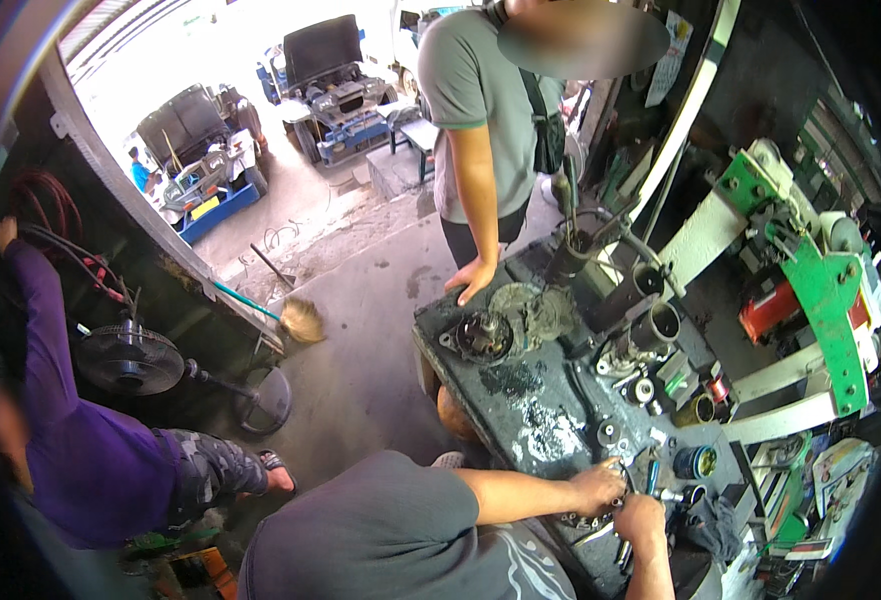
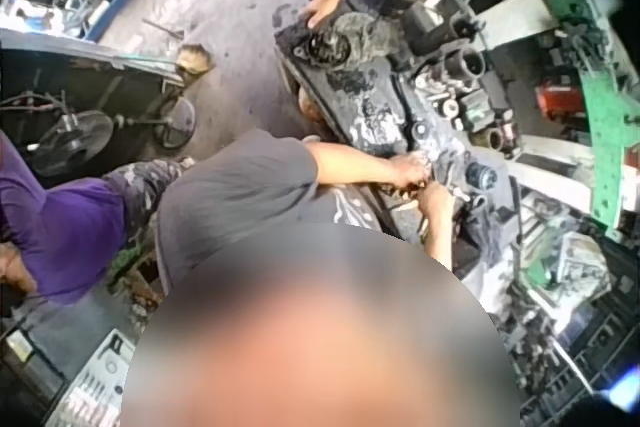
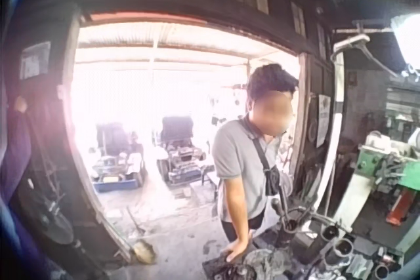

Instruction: The person disassembles a mechanical assembly on a workbench, removes small components, and wipes parts with a cloth. The person then reassembles the unit and places it on a nearby table.

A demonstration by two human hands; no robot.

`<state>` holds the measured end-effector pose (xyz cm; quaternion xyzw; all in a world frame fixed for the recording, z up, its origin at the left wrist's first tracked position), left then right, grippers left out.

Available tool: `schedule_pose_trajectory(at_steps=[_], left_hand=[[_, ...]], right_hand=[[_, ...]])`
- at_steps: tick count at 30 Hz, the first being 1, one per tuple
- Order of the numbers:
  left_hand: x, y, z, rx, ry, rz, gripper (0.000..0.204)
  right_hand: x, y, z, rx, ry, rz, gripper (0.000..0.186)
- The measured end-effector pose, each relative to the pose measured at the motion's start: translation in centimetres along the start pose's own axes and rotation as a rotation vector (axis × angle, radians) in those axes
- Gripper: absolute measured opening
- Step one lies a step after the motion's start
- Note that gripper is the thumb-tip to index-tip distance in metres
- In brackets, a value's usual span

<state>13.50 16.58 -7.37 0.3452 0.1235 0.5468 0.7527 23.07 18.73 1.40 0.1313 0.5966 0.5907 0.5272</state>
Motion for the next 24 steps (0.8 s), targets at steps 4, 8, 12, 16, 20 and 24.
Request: schedule_pose_trajectory(at_steps=[4, 8, 12, 16, 20, 24], left_hand=[[0.3, -0.6, -0.4, 0.027, 0.014, -0.004, 0.027], [0.5, -0.5, -0.2, 0.034, 0.054, 0.036, 0.021], [0.0, 0.3, 0.5, -0.023, 0.020, 0.047, 0.021], [0.0, 0.5, 0.6, 0.024, 0.043, -0.006, 0.021], [0.1, 0.8, 0.7, 0.011, 0.030, 0.099, 0.020], [0.1, 0.0, 0.7, 0.054, 0.020, 0.022, 0.020]], right_hand=[[-1.3, 1.2, -0.3, -0.288, 0.450, 0.185, 0.025], [-2.2, 1.2, -0.9, -0.464, 0.771, 0.272, 0.022], [-0.7, 0.5, 0.0, -0.405, 0.648, 0.046, 0.024], [-1.0, 1.1, 0.0, -0.438, 0.697, 0.166, 0.030], [-1.8, 0.8, -0.3, -0.497, 0.825, 0.211, 0.028], [-0.3, 0.3, 1.2, -0.262, 0.538, 0.095, 0.023]])
Point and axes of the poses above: each hand's wrist, its own x-axis towards the middle knuckle, its own y-axis out of the back of the hand, z = x × y, the point moved 6 cm from there along x, towards the middle knuckle, and after that the axes turned 3 degrees about -x, right-handed, at the moved point
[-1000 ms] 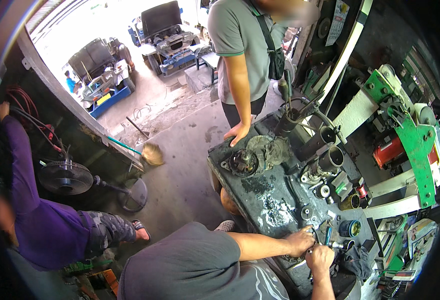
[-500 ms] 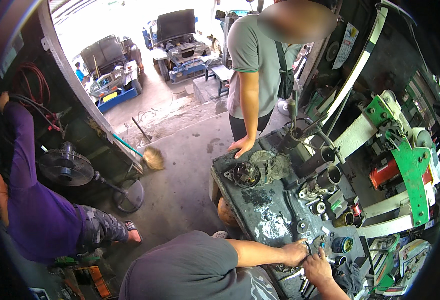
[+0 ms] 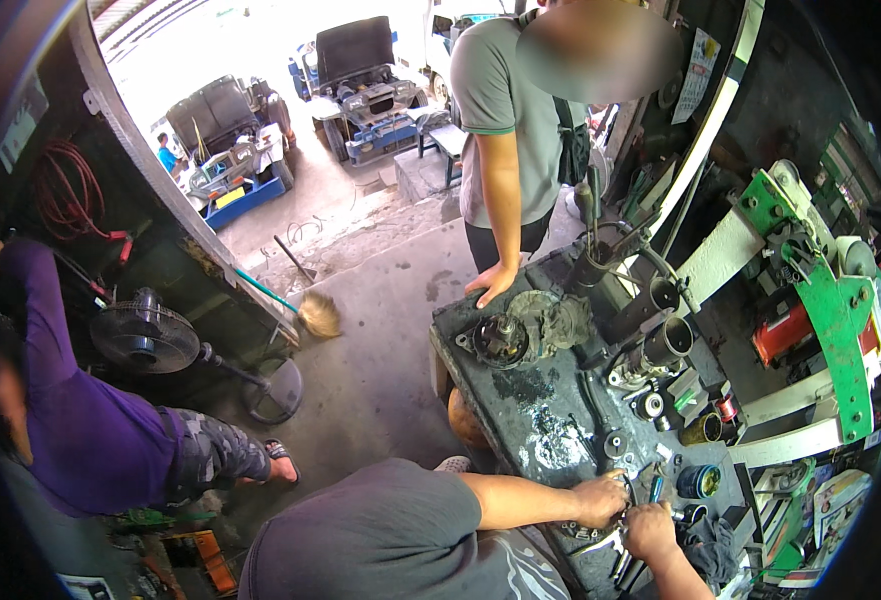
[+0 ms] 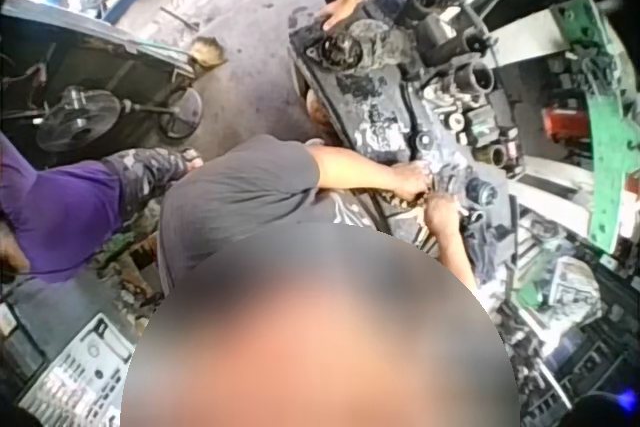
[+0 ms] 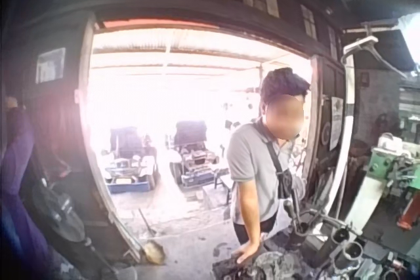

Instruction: The person disassembles a mechanical assembly on a workbench, removes small components, and wipes parts with a cloth. The person then reassembles the unit and places it on a nearby table.

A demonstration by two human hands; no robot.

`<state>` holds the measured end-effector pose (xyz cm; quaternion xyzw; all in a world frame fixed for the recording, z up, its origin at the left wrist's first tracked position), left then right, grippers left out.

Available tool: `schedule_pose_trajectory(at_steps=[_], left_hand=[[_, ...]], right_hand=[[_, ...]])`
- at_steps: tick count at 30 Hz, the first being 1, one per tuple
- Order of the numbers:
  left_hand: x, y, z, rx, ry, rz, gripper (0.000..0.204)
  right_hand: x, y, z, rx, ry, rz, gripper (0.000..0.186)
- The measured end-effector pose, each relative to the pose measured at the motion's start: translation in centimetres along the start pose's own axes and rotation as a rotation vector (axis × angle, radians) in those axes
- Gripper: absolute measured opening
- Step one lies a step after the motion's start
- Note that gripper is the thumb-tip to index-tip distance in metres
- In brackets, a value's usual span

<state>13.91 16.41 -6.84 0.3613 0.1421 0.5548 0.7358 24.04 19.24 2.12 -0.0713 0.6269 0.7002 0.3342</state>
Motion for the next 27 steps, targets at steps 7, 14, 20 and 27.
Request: schedule_pose_trajectory(at_steps=[7, 14, 20, 27], left_hand=[[0.1, -0.2, -0.2, 0.057, -0.002, -0.026, 0.024], [-0.1, 0.6, 0.2, -0.026, 0.016, 0.014, 0.030], [-0.6, 0.1, 0.1, -0.021, 0.013, 0.074, 0.030], [-0.6, -1.2, -0.9, -0.085, -0.032, 0.153, 0.032]], right_hand=[[-0.1, -0.5, -0.8, -0.111, 0.075, 0.061, 0.021], [0.7, -0.1, -1.0, 0.148, -0.252, 0.063, 0.022], [1.0, 0.7, -1.1, 0.230, -0.541, 0.038, 0.025], [1.1, 0.1, -0.5, 0.385, -0.659, -0.106, 0.034]])
Point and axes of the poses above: each hand's wrist, its own x-axis towards the middle knuckle, its own y-axis out of the back of the hand, z = x × y, the point moved 6 cm from there along x, towards the middle knuckle, and after that the axes turned 3 degrees about -x, right-handed, at the moved point
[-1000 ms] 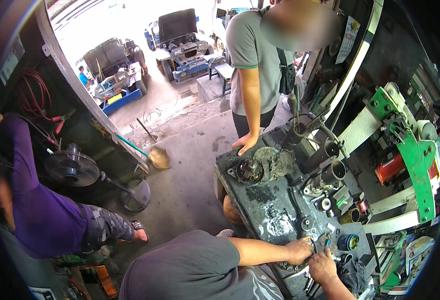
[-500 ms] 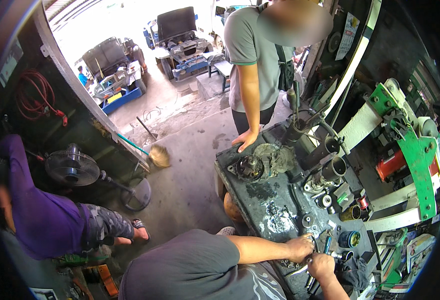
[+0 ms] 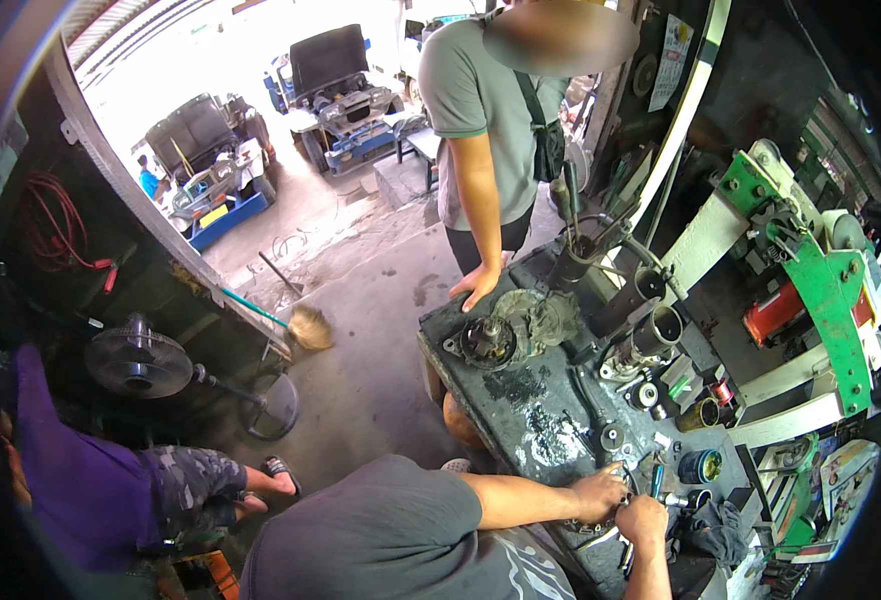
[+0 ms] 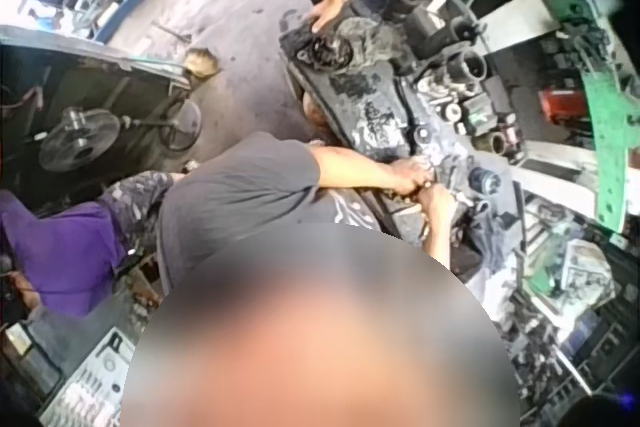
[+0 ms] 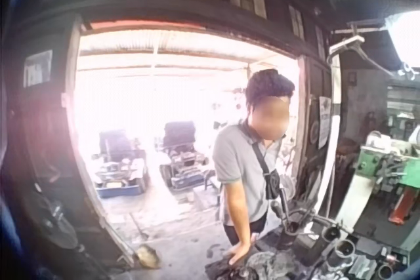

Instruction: The person disassembles a mechanical assembly on a workbench, removes small components, and wipes parts with a cloth. The person then reassembles the unit and places it on a nearby table.

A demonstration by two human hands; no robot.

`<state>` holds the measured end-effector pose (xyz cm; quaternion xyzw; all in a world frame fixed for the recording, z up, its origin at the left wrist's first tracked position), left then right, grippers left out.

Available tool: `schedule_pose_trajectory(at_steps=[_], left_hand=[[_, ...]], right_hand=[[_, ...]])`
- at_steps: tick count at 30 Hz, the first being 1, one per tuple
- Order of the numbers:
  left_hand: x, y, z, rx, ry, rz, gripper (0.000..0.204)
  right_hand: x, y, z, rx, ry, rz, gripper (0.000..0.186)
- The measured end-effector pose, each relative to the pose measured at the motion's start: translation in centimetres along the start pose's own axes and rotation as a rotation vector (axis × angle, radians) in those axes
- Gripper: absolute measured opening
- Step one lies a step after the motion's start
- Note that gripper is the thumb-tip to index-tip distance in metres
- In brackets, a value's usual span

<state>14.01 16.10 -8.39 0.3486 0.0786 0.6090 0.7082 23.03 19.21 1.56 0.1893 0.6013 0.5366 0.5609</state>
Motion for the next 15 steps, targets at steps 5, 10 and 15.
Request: schedule_pose_trajectory(at_steps=[5, 10, 15], left_hand=[[0.4, 0.8, 0.4, 0.049, -0.015, -0.131, 0.015], [0.4, 1.9, 1.3, 0.081, 0.021, -0.058, 0.018], [0.4, 1.8, 1.2, 0.062, 0.024, -0.062, 0.021]], right_hand=[[-0.8, 0.1, 0.0, -0.343, 0.448, 0.119, 0.025], [-2.2, 0.7, -0.7, -0.543, 0.844, 0.276, 0.024], [-1.3, 1.0, -1.1, -0.587, 0.875, 0.091, 0.024]])
Point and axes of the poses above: each hand's wrist, its own x-axis towards the middle knuckle, its own y-axis out of the back of the hand, z = x × y, the point moved 6 cm from there along x, towards the middle knuckle, and after that the axes turned 3 degrees about -x, right-handed, at the moved point
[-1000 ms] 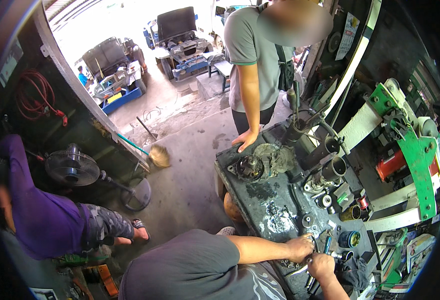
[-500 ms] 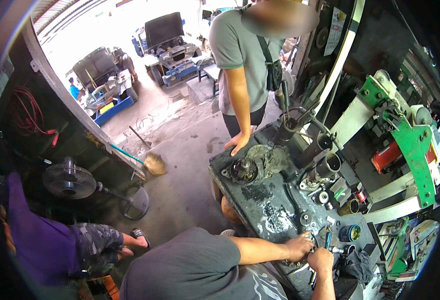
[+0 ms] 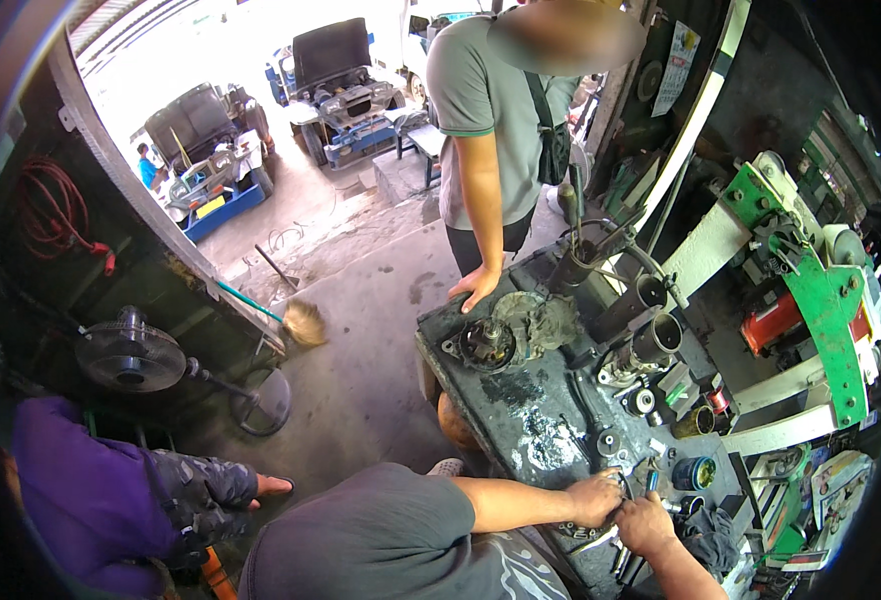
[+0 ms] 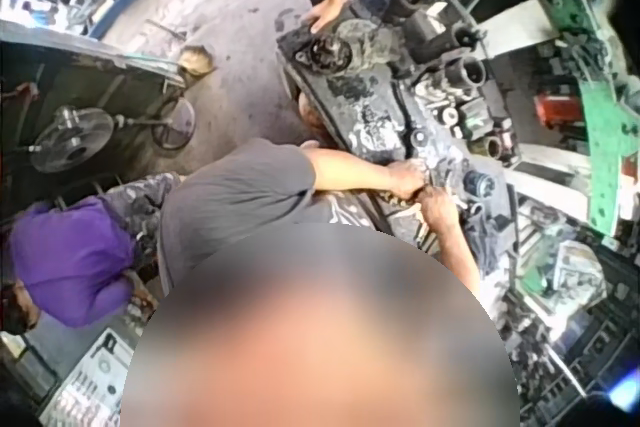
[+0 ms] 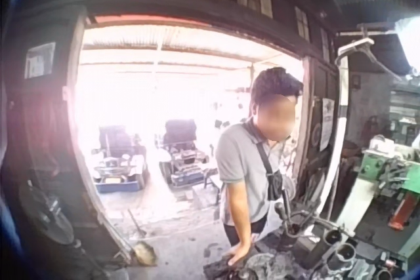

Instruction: The person disassembles a mechanical assembly on a workbench, removes small components, and wipes parts with a cloth. The person then reassembles the unit and places it on a nearby table.

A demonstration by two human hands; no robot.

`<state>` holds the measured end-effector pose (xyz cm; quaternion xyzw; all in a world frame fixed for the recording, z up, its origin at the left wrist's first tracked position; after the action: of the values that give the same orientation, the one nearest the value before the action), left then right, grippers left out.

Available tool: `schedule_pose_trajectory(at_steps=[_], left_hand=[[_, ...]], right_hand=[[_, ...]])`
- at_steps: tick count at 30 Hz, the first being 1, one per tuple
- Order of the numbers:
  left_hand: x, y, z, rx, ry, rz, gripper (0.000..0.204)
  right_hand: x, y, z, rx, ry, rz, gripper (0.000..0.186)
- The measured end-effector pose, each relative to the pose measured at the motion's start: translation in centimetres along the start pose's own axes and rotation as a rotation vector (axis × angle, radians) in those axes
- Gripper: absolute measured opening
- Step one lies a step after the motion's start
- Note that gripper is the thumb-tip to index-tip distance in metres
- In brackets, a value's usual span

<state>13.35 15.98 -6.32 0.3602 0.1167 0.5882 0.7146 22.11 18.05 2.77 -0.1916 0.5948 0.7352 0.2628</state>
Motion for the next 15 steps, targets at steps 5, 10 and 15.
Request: schedule_pose_trajectory(at_steps=[5, 10, 15], left_hand=[[0.0, 0.0, -0.2, -0.014, -0.014, 0.010, 0.020], [0.1, 0.0, -0.1, -0.007, -0.010, 0.020, 0.021], [-0.1, 0.0, 0.2, 0.005, 0.001, 0.038, 0.024]], right_hand=[[0.8, -1.0, 0.3, 0.011, -0.105, -0.130, 0.025], [1.2, -2.3, 0.5, 0.114, -0.251, -0.079, 0.029], [1.4, -3.0, 0.6, 0.130, -0.332, -0.094, 0.030]])
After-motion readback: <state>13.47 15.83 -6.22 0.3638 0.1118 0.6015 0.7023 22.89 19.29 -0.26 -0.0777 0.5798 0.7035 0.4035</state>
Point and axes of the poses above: each hand's wrist, its own x-axis towards the middle knuckle, its own y-axis out of the back of the hand, z = x × y, the point moved 6 cm from there along x, towards the middle knuckle, and after that the axes turned 3 degrees about -x, right-handed, at the moved point
